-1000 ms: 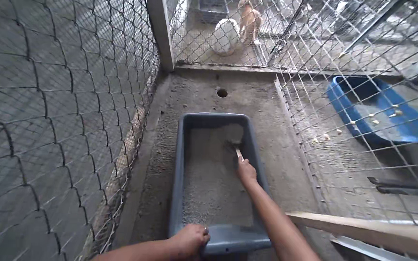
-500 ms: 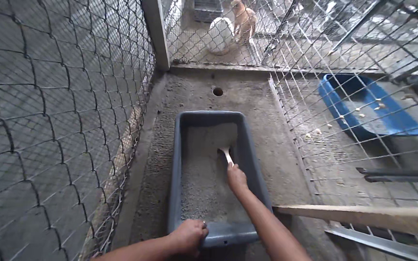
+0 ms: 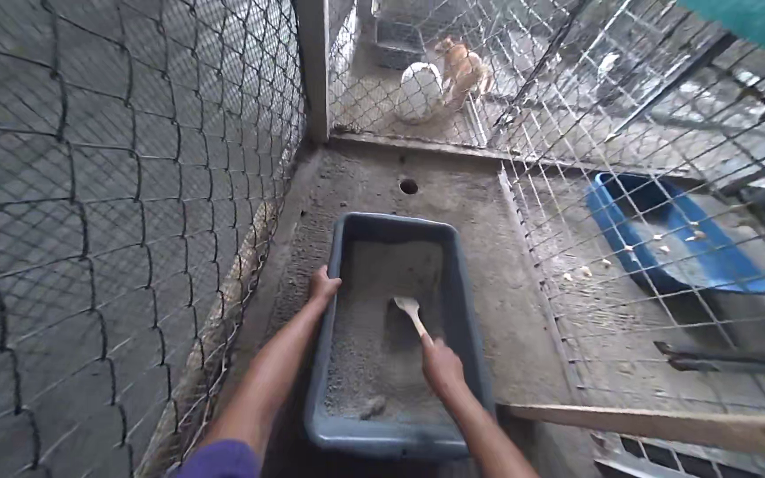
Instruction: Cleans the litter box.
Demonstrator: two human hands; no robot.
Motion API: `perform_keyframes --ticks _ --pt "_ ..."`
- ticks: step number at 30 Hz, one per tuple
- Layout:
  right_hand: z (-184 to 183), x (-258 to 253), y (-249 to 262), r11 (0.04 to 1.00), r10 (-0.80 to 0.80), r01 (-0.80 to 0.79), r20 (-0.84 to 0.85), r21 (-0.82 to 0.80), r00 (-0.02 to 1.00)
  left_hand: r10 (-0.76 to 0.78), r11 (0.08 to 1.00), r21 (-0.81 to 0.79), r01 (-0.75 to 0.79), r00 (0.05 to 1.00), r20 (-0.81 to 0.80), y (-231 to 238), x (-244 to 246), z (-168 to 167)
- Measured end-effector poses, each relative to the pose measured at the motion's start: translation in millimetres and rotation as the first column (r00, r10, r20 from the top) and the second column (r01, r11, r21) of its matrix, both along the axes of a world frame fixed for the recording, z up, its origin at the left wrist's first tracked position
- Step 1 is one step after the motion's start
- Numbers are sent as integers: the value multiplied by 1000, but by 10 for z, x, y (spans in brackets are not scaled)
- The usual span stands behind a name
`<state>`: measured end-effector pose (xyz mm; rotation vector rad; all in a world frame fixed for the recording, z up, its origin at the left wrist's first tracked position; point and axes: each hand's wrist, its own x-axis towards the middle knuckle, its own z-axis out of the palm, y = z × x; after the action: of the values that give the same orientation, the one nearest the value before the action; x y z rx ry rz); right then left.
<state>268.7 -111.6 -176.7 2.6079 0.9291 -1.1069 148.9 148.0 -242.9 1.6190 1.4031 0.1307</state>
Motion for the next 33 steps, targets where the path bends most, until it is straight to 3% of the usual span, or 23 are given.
perform_keyframes --ticks 3,7,9,12,14,16,18,19,20,21,22,23,25,27,29,33 --pt "348 303 287 994 -47 50 -30 97 998 14 998 65 -10 998 -55 222 34 127" --pt "905 176 -7 982 -83 95 -77 161 994 173 982 88 -168 983 -53 277 82 81" --pt "961 116 -187 983 -94 109 -110 145 990 306 948 76 -310 950 66 48 136 -37" --pt "819 74 -307 979 -109 132 -148 157 983 458 889 -126 -441 851 255 -825 229 13" --pt "642 52 -346 965 -123 169 -220 200 968 418 885 -325 -333 876 241 -1424 129 169" --pt "470 39 -351 937 -143 234 -325 258 935 279 843 -521 -135 937 208 -1824 -60 315" --pt "404 -54 -363 921 -145 281 -430 271 891 -132 695 -637 335 930 344 -1992 -408 447" --pt "403 -110 -364 921 -141 289 -469 262 872 -389 621 -536 571 819 421 -1960 -541 498" --pt "399 -161 -360 920 -133 294 -500 258 856 -559 652 -324 686 723 406 -1860 -632 591" --pt "394 -210 -350 919 -129 300 -523 255 842 -616 746 -50 664 717 327 -1672 -703 673" --pt "382 -270 -337 916 -134 312 -540 253 831 -557 830 178 528 794 244 -1412 -750 711" --pt "364 -337 -303 910 -142 328 -552 253 822 -440 875 300 379 882 167 -1097 -777 717" --pt "302 -472 -142 896 -147 348 -555 276 819 -235 923 321 214 972 27 -454 -834 530" --pt "220 -592 90 881 -146 360 -545 308 825 -141 974 181 136 990 14 -77 -827 241" --pt "138 -710 306 872 -165 375 -533 315 830 -149 987 69 143 985 86 -27 -751 41" --pt "-92 -929 597 812 -218 444 -511 377 832 -111 993 49 108 991 75 -201 -685 64"
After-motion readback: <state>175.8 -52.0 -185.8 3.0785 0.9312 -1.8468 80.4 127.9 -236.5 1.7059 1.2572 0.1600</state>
